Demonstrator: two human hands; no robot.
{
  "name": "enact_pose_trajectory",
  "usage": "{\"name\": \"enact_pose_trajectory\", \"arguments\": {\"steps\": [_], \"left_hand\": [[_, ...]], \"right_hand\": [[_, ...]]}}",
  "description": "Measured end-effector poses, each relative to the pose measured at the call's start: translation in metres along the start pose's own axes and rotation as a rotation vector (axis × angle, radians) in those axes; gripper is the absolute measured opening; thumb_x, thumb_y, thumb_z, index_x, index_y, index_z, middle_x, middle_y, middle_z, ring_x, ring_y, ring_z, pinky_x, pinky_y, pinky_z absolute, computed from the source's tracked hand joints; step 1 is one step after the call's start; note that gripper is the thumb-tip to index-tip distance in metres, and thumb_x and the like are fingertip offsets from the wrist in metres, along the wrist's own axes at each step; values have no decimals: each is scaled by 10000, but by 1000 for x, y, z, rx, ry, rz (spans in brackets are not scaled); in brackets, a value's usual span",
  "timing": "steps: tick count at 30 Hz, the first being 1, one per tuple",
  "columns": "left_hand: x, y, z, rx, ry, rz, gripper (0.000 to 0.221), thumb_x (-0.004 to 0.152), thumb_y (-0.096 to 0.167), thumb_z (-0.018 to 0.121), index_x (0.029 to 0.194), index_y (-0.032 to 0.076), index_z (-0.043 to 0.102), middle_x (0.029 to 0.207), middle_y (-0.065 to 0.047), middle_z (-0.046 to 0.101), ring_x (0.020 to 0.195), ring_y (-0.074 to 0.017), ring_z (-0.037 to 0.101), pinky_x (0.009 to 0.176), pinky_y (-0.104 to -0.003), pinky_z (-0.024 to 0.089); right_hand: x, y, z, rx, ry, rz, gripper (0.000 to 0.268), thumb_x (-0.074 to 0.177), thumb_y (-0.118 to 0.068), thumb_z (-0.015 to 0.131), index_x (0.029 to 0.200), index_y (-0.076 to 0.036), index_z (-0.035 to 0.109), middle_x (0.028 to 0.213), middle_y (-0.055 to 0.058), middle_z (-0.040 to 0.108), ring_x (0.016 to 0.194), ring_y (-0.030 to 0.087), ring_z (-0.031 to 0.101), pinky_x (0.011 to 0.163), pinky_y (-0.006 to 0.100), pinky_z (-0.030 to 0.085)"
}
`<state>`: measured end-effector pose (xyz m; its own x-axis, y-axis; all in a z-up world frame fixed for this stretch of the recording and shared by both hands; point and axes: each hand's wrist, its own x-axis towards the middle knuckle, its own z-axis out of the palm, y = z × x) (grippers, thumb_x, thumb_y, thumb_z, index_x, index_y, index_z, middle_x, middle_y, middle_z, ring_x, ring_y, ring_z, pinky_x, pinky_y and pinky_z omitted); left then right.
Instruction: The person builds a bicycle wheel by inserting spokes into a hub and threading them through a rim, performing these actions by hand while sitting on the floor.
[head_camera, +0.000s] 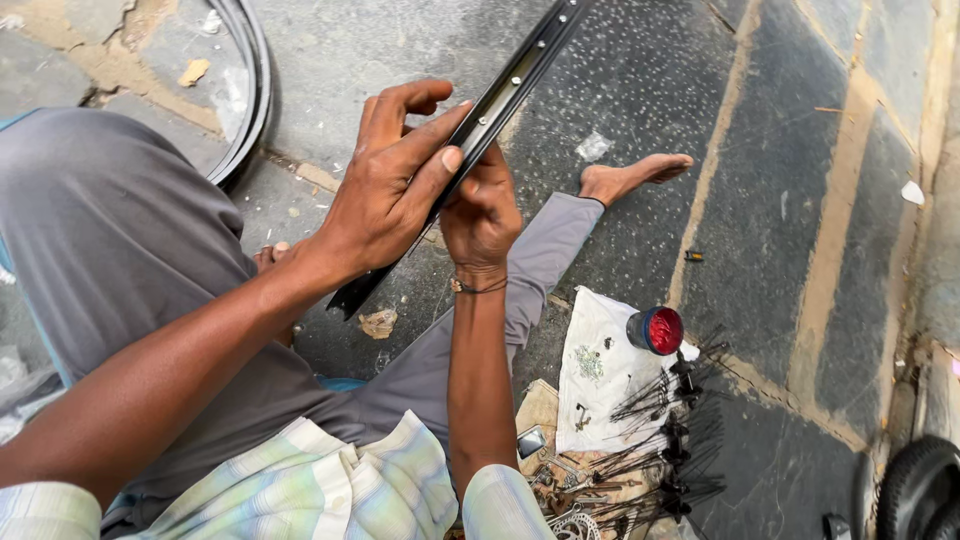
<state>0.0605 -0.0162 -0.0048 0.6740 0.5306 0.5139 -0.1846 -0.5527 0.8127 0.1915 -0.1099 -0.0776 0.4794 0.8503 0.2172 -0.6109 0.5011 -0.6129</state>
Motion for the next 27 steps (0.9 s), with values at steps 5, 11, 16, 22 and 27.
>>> {"name": "enact_pose_trajectory", "arguments": {"steps": [5,11,16,22,27], "left_hand": [[-4,-5,-3,40,-8,31,401,1143,258,530,1469,42,615,1496,-156,500,1394,-304,453,1171,-428,418],[-1,-6,-7,14,-33,0,425,1144,312,520,1472,58,618,1457,-132,519,1338,-271,472,1136,-407,450],[-2,-7,-9,15,-41,24,423,1142,295,518,1472,49,615,1479,-156,504,1345,-289,454,1103,-400,451],[-4,-5,-9,36,-33,34,417,1149,288,519,1480,47,599,1483,-145,514,1373,-285,463,1133,-415,444],[-3,-5,-11,34,-46,2,410,1132,279,529,1473,65,604,1463,-154,516,1350,-287,466,1111,-399,463]], "right_hand": [[-5,10,-5,-82,5,-64,283,1141,-92,582,1357,90,561,1187,138,703,1076,183,678,990,319,539],[0,11,-11,-6,24,-10,375,1136,-199,640,1380,83,609,1186,129,719,1053,183,679,944,319,540],[-2,7,-12,-28,-69,-24,460,880,-77,713,1314,2,585,1222,89,703,1138,186,682,1051,332,528],[-5,13,-6,-134,-21,-53,354,1058,-118,650,1371,34,588,1271,109,689,1187,196,658,1089,343,512],[-1,15,-2,-65,-12,-43,379,1021,-89,652,1358,68,584,1210,134,702,1102,199,664,1006,323,520]]}}
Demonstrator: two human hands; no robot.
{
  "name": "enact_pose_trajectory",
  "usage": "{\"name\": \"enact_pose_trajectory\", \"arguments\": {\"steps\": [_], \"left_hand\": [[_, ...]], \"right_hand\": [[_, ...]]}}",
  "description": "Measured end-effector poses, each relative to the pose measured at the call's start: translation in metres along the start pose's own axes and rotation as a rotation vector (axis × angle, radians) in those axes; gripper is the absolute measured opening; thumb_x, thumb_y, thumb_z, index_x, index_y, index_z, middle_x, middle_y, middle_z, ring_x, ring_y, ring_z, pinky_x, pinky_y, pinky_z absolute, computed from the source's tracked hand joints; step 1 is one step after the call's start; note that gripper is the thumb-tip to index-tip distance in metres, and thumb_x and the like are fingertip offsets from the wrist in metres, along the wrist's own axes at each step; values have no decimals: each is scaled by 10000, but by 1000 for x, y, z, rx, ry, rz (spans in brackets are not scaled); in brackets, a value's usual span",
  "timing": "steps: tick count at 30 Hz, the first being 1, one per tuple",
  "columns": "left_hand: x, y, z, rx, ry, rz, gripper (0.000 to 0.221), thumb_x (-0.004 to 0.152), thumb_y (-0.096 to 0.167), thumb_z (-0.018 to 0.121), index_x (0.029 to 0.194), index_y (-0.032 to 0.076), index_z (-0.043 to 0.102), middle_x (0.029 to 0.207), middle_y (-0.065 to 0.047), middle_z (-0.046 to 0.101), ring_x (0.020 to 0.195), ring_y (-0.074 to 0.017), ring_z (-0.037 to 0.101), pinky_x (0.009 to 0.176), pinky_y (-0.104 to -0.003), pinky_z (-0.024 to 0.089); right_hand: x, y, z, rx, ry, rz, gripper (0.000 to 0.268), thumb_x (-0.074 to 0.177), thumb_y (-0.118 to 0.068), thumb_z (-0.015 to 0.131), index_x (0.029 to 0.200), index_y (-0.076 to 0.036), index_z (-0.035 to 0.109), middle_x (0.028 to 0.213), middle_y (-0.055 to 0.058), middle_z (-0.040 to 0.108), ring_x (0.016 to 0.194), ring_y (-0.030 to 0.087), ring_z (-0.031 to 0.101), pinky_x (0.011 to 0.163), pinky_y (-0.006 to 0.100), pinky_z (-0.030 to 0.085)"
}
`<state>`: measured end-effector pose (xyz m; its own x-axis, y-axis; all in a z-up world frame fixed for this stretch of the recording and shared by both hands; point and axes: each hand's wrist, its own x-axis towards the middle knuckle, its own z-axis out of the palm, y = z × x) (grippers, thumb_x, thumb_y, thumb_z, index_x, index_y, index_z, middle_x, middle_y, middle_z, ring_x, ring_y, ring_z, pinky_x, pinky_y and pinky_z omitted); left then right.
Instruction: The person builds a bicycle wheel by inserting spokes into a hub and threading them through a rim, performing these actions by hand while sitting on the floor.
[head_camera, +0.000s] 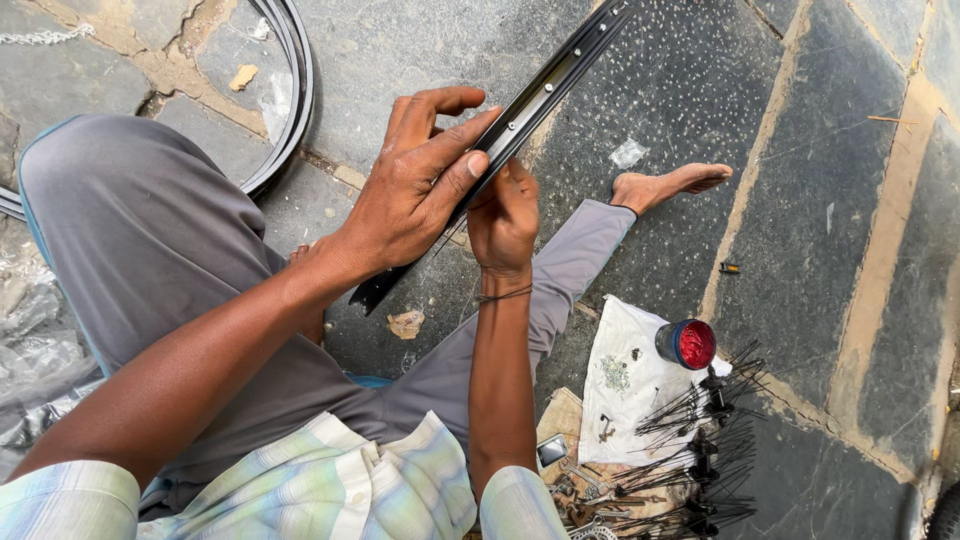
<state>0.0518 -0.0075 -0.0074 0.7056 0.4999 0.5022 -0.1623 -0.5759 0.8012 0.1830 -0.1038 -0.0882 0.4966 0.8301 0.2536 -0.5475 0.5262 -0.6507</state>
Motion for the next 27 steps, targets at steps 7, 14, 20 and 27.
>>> {"name": "enact_pose_trajectory", "arguments": {"steps": [7,14,20,27], "left_hand": [[0,5,-5,41,3,12,398,1133,251,558,1484,70,603,1485,-161,529,1375,-294,471,1158,-430,450],[-9,-2,-2,60,55,77,390,1078,236,643,1375,-17,627,1358,-229,568,1273,-339,577,1085,-422,476],[-45,-16,6,209,-34,-402,338,1083,299,665,906,12,684,701,-121,628,636,-195,571,584,-354,425],[11,-10,5,-118,-236,-211,451,959,331,839,1069,52,503,856,19,538,755,-70,548,649,-247,510]], "right_hand": [[-3,-2,4,-3,16,30,459,948,-11,647,1397,21,562,1202,107,691,1078,182,685,976,307,570],[-1,-30,26,-36,-14,91,495,797,8,658,1274,-70,551,1186,50,669,956,143,681,661,290,594],[-38,21,-63,-571,821,-167,167,952,-32,651,1117,-27,621,995,53,657,839,133,635,612,262,545],[-86,69,-71,-1064,673,326,148,915,-182,691,875,-44,727,826,50,716,785,163,672,724,319,515]]}}
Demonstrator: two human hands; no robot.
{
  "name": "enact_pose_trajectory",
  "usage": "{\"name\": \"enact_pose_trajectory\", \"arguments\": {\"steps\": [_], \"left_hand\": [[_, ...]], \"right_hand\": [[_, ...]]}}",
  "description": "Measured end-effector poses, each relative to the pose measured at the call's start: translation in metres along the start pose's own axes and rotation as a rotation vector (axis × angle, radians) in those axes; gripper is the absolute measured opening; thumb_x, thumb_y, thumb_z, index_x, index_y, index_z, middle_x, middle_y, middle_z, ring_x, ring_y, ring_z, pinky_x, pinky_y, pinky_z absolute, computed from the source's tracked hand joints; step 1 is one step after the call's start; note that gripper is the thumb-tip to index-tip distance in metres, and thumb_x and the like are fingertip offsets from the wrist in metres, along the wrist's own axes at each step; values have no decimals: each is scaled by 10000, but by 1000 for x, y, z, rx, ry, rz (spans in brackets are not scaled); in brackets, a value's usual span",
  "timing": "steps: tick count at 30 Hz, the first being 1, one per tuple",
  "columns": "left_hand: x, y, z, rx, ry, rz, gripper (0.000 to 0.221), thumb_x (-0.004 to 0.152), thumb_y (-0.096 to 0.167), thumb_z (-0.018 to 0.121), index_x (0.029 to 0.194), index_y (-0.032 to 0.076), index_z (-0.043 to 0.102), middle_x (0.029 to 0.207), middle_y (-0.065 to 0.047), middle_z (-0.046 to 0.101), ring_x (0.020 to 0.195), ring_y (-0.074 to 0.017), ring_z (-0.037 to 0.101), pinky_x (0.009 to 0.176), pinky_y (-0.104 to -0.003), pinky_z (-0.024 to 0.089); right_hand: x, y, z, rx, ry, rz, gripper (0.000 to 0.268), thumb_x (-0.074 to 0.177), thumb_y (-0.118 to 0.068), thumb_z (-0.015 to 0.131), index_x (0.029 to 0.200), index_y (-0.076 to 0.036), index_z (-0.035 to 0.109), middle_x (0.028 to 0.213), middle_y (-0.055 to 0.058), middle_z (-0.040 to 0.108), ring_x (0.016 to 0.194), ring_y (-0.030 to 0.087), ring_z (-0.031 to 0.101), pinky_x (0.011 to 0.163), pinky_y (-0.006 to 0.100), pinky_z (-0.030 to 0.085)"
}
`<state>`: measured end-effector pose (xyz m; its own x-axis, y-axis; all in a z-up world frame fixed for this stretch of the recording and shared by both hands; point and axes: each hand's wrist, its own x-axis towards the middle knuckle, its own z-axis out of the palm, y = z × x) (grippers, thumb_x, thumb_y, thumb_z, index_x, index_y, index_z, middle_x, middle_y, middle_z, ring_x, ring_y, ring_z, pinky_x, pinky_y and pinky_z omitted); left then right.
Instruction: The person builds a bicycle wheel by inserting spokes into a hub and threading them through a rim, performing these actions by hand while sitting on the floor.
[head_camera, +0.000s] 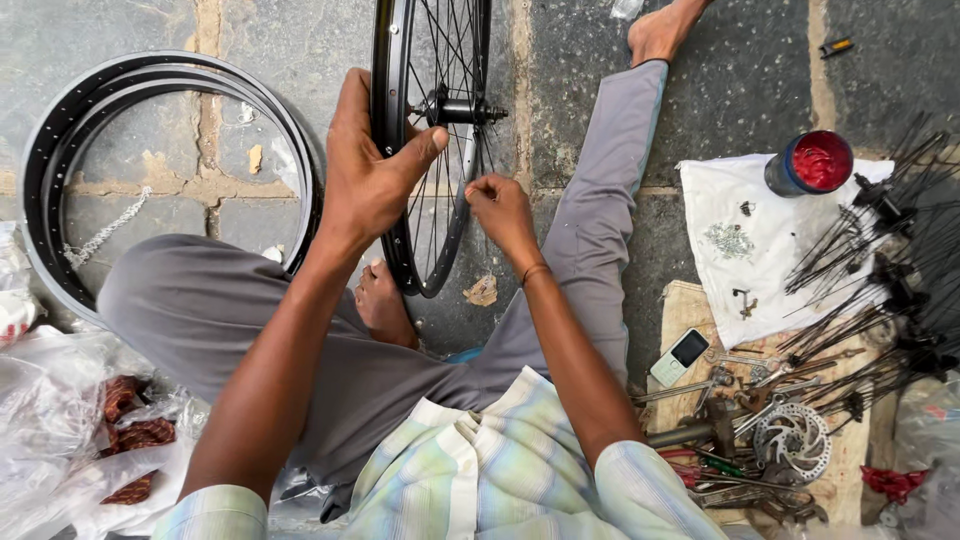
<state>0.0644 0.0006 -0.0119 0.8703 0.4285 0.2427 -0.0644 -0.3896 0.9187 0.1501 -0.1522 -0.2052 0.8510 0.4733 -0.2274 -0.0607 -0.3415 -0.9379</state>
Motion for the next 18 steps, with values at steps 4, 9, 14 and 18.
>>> {"name": "enact_pose_trajectory", "arguments": {"steps": [4,9,14,18], "left_hand": [[-3,6,1,-173,-2,-2,415,985,225,841,1152,79,490,896,29,526,789,-65,552,703,-233,528],[-9,10,4,-117,5,-43,425,961,228,841,1121,76,479,858,29,521,752,-64,532,653,-230,477],[-13,7,5,-79,13,-69,438,973,238,854,1095,67,469,863,29,527,773,-65,510,664,-241,474],[-20,5,4,-121,20,-58,447,951,221,865,1107,75,472,926,22,507,836,-68,515,729,-240,499]], "right_hand": [[-10,-37,-5,-365,208,-53,232,946,-242,701,867,-24,704,829,110,696,740,226,669,699,375,500],[3,-46,-5,-485,539,-440,190,956,-190,661,1075,-50,613,983,128,687,933,280,688,897,394,508],[43,-44,-13,-657,618,-770,589,859,-321,751,1276,29,526,1093,194,719,977,345,717,950,441,443],[40,-18,-3,-302,218,-225,503,901,-214,717,1292,29,513,720,75,687,589,210,646,711,420,481]]}}
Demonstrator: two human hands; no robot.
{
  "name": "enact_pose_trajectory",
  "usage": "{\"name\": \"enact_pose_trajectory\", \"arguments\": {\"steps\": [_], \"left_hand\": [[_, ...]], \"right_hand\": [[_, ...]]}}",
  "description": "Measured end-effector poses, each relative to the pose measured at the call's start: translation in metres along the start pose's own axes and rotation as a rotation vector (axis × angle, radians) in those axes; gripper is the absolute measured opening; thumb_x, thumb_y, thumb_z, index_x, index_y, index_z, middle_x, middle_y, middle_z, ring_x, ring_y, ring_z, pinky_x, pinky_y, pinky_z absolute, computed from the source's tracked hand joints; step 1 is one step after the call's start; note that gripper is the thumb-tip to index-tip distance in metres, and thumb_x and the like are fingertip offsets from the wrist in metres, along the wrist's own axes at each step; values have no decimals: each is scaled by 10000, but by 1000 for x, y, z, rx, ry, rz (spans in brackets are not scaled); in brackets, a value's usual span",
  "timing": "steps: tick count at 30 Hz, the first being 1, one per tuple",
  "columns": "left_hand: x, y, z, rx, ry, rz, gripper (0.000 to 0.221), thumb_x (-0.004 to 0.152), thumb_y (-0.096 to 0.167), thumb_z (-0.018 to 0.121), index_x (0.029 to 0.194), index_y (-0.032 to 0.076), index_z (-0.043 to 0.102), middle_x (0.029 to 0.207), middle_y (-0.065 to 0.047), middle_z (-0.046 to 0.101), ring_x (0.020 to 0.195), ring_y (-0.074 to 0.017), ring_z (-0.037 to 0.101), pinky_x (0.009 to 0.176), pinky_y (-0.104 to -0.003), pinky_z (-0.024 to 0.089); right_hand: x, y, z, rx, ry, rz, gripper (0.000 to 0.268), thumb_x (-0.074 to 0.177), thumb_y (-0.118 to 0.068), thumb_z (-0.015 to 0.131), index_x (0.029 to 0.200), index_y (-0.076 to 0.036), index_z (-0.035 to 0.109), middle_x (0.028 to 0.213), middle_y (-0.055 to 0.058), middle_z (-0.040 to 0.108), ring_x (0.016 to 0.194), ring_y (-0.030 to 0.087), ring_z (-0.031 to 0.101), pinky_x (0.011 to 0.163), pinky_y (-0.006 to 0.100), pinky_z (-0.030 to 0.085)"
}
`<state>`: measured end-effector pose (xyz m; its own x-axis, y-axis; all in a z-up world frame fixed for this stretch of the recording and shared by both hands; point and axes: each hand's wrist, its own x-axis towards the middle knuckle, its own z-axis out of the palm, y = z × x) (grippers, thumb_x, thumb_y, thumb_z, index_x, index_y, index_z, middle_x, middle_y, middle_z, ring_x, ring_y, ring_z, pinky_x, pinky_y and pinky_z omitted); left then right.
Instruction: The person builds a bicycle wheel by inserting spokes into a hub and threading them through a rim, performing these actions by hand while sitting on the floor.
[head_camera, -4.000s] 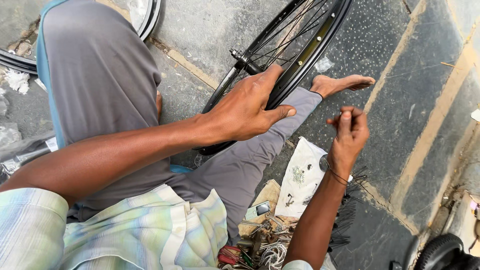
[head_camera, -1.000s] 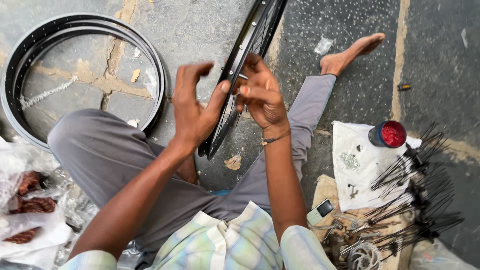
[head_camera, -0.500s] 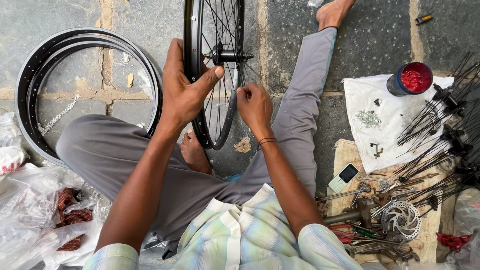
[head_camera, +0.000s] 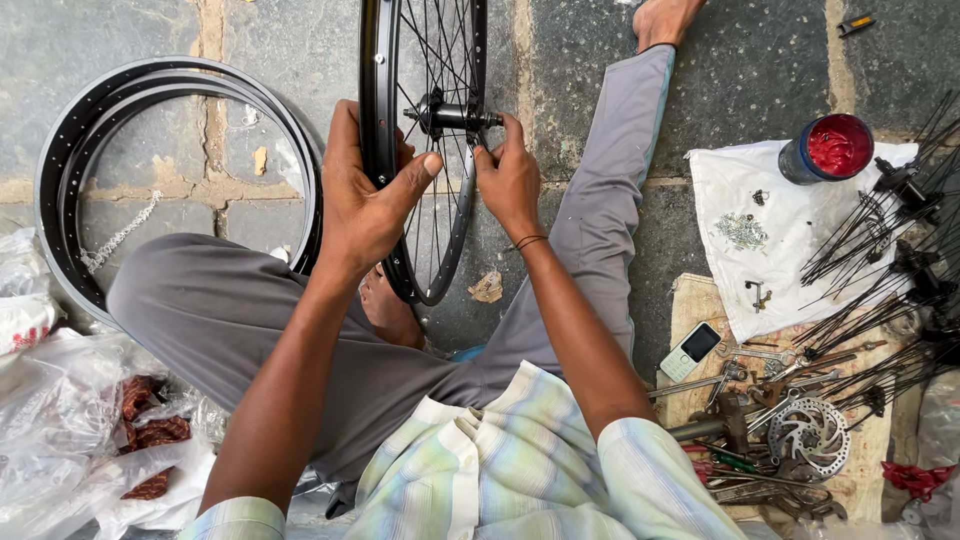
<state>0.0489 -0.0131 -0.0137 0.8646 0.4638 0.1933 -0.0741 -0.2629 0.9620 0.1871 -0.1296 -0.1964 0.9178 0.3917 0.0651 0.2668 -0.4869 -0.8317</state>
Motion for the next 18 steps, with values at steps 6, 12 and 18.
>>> {"name": "enact_pose_trajectory", "arguments": {"steps": [6,12,18], "left_hand": [[-11,-5,3,9,-6,33,434,1001,227,856,1129,71,472,985,8,519,933,-80,558,849,-263,542],[-15,-1,8,59,17,19,451,977,257,858,1117,67,473,936,12,526,857,-76,546,756,-251,516],[-13,3,10,45,21,41,477,985,297,854,1172,63,484,935,2,529,840,-69,557,730,-245,523]], "right_hand": [[-32,8,7,879,-45,321,245,1024,-191,693,1088,35,621,777,33,650,632,149,587,562,336,487],[-42,-22,-19,-30,38,-8,216,968,-216,672,867,-27,702,661,117,685,546,248,650,546,430,485],[-49,-54,-41,-257,21,-91,152,981,-158,635,1006,-7,631,682,155,684,585,289,659,586,451,488]]}}
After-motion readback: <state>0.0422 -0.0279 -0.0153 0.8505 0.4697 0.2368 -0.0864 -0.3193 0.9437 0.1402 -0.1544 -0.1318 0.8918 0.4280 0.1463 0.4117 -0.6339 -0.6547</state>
